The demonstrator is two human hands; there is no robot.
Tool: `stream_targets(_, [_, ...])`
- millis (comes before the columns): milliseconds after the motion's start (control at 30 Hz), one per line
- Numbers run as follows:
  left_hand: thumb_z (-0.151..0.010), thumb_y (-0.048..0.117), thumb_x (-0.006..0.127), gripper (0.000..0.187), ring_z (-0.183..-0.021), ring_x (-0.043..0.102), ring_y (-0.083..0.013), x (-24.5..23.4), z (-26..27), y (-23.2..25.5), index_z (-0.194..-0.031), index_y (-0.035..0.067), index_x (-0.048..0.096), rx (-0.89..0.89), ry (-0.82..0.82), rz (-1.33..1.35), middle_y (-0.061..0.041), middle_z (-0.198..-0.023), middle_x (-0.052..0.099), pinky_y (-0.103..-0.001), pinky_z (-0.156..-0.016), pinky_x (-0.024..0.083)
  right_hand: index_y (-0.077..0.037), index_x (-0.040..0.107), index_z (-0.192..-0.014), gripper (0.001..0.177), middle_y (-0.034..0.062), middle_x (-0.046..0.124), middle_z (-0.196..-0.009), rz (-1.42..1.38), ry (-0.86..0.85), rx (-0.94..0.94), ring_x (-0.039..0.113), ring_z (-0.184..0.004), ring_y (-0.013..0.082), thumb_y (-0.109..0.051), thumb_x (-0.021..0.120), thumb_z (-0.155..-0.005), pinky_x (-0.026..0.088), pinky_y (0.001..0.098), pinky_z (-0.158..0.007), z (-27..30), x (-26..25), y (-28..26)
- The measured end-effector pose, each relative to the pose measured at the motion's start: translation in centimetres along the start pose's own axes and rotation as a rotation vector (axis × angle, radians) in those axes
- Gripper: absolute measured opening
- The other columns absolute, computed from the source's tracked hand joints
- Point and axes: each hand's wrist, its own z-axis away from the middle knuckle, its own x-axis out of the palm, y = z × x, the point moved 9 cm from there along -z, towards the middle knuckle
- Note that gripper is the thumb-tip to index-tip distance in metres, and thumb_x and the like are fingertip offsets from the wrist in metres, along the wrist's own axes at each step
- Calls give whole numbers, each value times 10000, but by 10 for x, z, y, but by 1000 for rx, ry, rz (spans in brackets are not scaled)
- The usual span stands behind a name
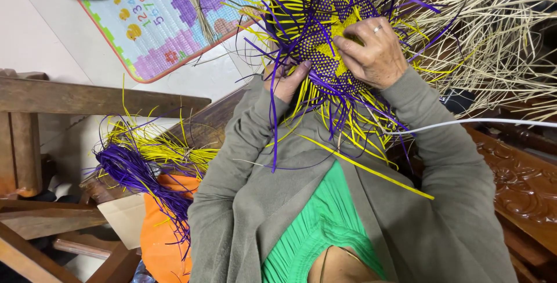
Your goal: Weaving a decorative item using purple and yellow strips.
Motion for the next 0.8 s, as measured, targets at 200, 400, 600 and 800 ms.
stream_targets(200, [-963,197,726,296,-997,684,-118,5,-6,-5,-1212,39,706,24,-41,48,-24,-1109,757,-301,-908,548,-70,706,-1167,245,80,643,-1121,-144,21,52,629,-1007,275,-102,794,-941,505,405,-879,-2,-2,5])
stream_targets(400, [-961,198,746,259,-945,695,-126,0,-7,-8,-1163,36,735,18,6,-96,-33,-1041,775,-300,-861,563,-79,714,-1215,311,80,638,-1114,-80,15,10,634,-1016,274,-96,788,-913,509,404,-893,-2,-2,0])
stream_targets(600, [-974,211,714,296,-993,694,-128,6,-1,13,-1217,42,709,8,-40,-37,-27,-1100,766,-308,-904,560,-84,710,-1204,301,83,634,-1115,-26,-1,-16,629,-1009,275,-108,790,-915,500,405,-881,-3,2,-2])
stream_targets(800, [-973,213,722,300,-957,698,-143,5,0,17,-1209,28,716,5,-12,-98,-53,-1070,771,-318,-877,573,-64,696,-1169,255,80,636,-1124,-82,1,5,627,-1004,268,-94,796,-936,497,402,-869,-8,1,-5])
